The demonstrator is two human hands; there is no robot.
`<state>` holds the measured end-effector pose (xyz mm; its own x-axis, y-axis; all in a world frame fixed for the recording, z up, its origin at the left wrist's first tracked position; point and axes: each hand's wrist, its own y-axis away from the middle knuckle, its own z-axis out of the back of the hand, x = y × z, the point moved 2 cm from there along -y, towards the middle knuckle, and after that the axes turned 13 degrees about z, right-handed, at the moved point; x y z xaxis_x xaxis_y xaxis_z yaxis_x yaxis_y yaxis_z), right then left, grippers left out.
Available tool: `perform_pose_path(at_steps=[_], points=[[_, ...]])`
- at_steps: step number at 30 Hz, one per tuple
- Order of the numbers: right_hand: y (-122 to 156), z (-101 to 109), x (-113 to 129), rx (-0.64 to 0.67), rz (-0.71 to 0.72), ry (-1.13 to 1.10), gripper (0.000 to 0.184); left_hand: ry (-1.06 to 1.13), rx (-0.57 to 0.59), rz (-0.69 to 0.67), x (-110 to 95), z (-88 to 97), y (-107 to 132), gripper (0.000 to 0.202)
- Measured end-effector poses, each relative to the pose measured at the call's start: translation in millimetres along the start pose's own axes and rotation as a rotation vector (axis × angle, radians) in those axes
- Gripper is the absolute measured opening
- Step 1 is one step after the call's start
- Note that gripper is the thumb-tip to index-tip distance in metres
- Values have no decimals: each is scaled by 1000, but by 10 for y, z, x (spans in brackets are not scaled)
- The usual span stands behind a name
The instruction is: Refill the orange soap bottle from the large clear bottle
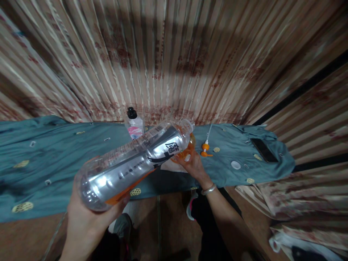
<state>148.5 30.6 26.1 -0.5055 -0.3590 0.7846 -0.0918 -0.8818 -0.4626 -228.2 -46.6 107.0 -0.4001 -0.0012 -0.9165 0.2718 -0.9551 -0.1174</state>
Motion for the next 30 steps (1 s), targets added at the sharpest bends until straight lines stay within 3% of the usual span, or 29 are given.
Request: perform_pose_path(at_steps=[3,9,16,20,30], points=[[0,17,29,1,-21,-12,72,-3,-6,12,-18,0,6,89],[-12,29,77,0,-44,-30,66,-30,-6,47,-28,-13,-5,70],[-5,6,74,-25,-12,-46,67,-39,-19,17,15,7,-16,88],[-5,7,73,-15,-5,-46,68,-25,-15,24,-1,-12,-15,87],[-4,3,50,-7,-10,-20,75,146,6,191,30,-79,7,92]])
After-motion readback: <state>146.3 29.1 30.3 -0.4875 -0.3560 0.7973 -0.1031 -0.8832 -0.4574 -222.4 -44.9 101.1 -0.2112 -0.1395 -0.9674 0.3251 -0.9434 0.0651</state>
